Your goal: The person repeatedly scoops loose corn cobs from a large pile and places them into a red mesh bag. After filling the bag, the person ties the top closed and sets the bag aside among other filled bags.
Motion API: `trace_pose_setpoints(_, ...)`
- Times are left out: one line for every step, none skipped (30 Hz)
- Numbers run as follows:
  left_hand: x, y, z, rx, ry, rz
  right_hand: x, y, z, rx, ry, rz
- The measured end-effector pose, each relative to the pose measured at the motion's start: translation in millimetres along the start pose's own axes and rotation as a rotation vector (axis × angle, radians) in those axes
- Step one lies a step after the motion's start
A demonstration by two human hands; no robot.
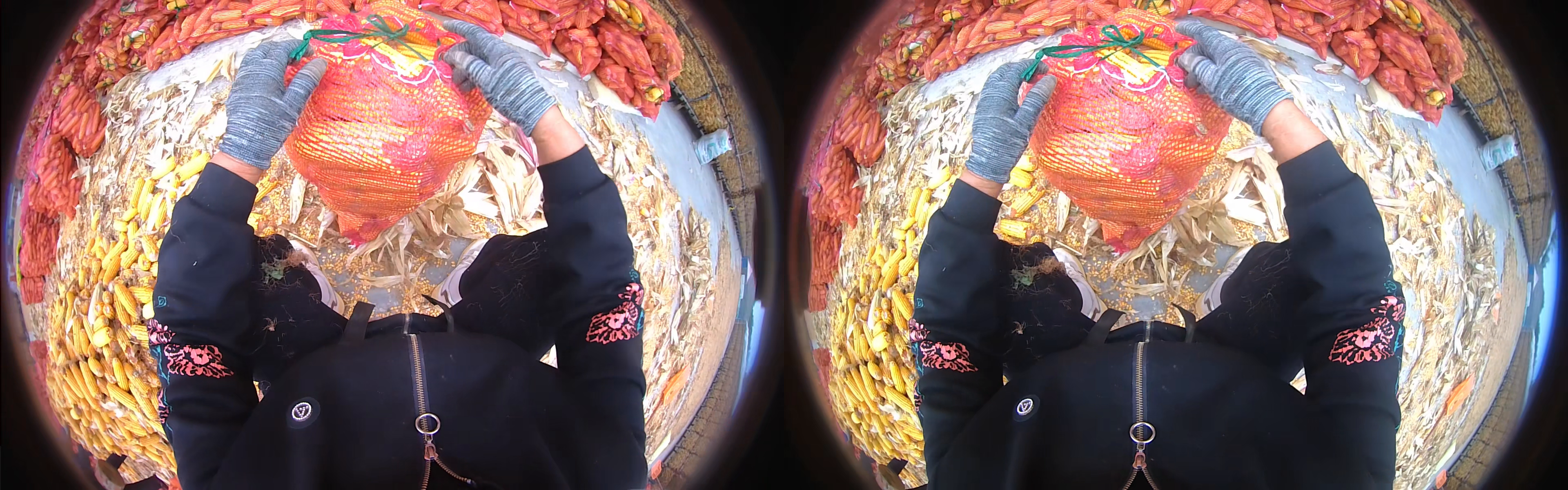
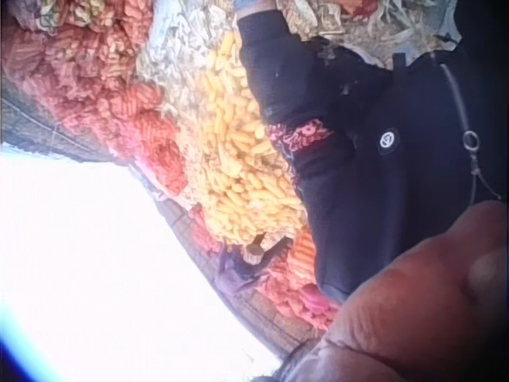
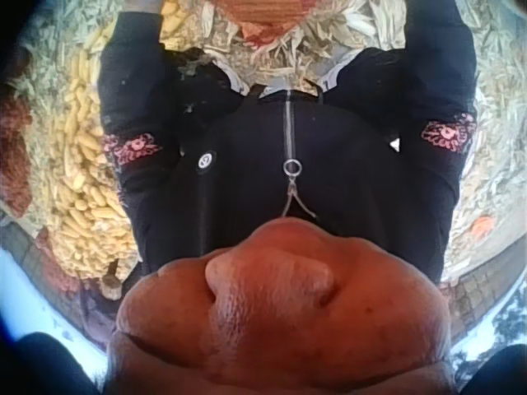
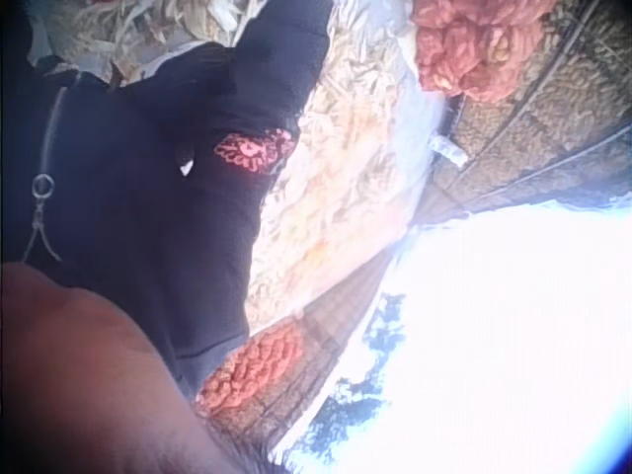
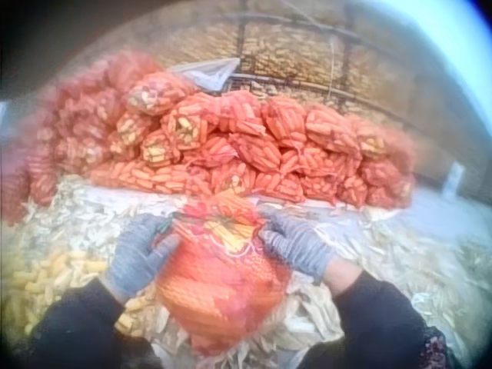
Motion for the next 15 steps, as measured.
trace_pose_setpoints(-3, 0, -8, 0.108, -0.015, 0.105, -4, -6, 2, -0.114, -0.139, -0.01)
trace_pose_setpoints(-4, 1, -15, 0.184, 0.029, 0.154, -8, -12, 5, -0.235, -0.282, -0.019)
trace_pose_setpoints(-5, 3, -22, 0.266, 0.083, 0.17, -10, -19, 5, -0.402, -0.251, -0.074)
trace_pose_setpoints(-5, 5, -26, 0.239, 0.088, 0.108, -11, -25, 7, -0.564, -0.217, -0.125)
trace_pose_setpoints(-6, 8, -31, 0.218, 0.101, 0.023, -13, -33, 8, -0.723, -0.182, -0.179)
trace_pose_setpoints(-7, 10, -32, 0.212, 0.106, -0.017, -10, -33, 9, -0.709, -0.189, -0.149)
trace_pose_setpoints(-7, 13, -32, 0.205, 0.06, -0.009, -6, -34, 10, -0.693, -0.205, -0.119)
trace_pose_setpoints(-7, 14, -30, 0.175, 0.059, 0.005, 1, -32, 10, -0.671, -0.226, -0.084)
trace_pose_setpoints(-7, 15, -27, 0.151, 0.023, 0.024, 7, -32, 5, -0.596, -0.009, 0.035)
trace_pose_setpoints(-8, 14, -22, 0.142, -0.062, 0.075, 12, -28, 4, -0.644, -0.129, 0.068)
trace_pose_setpoints(-8, 12, -16, 0.161, -0.118, 0.103, 19, -24, 3, -0.685, -0.256, 0.105)
trace_pose_setpoints(-9, 9, -15, 0.17, -0.066, 0.113, 24, -19, 2, -0.713, -0.39, 0.149)
trace_pose_setpoints(-10, 6, -12, 0.182, -0.03, 0.148, 32, -13, -6, -0.557, -0.082, 0.254)
trace_pose_setpoints(-11, 3, -12, 0.199, 0.02, 0.169, 34, -10, -4, -0.651, -0.294, 0.272)
trace_pose_setpoints(-12, 2, -9, 0.312, 0.022, 0.196, 37, -8, -6, -0.618, -0.253, 0.28)
Point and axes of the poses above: each hand's wrist, its own x-axis towards the middle knuckle, its own y-axis out of the palm, z = x × y, the point moved 2 cm from there along x, towards the middle knuckle, and after that the axes turned 7 degrees about -z, right-handed, at the moved point
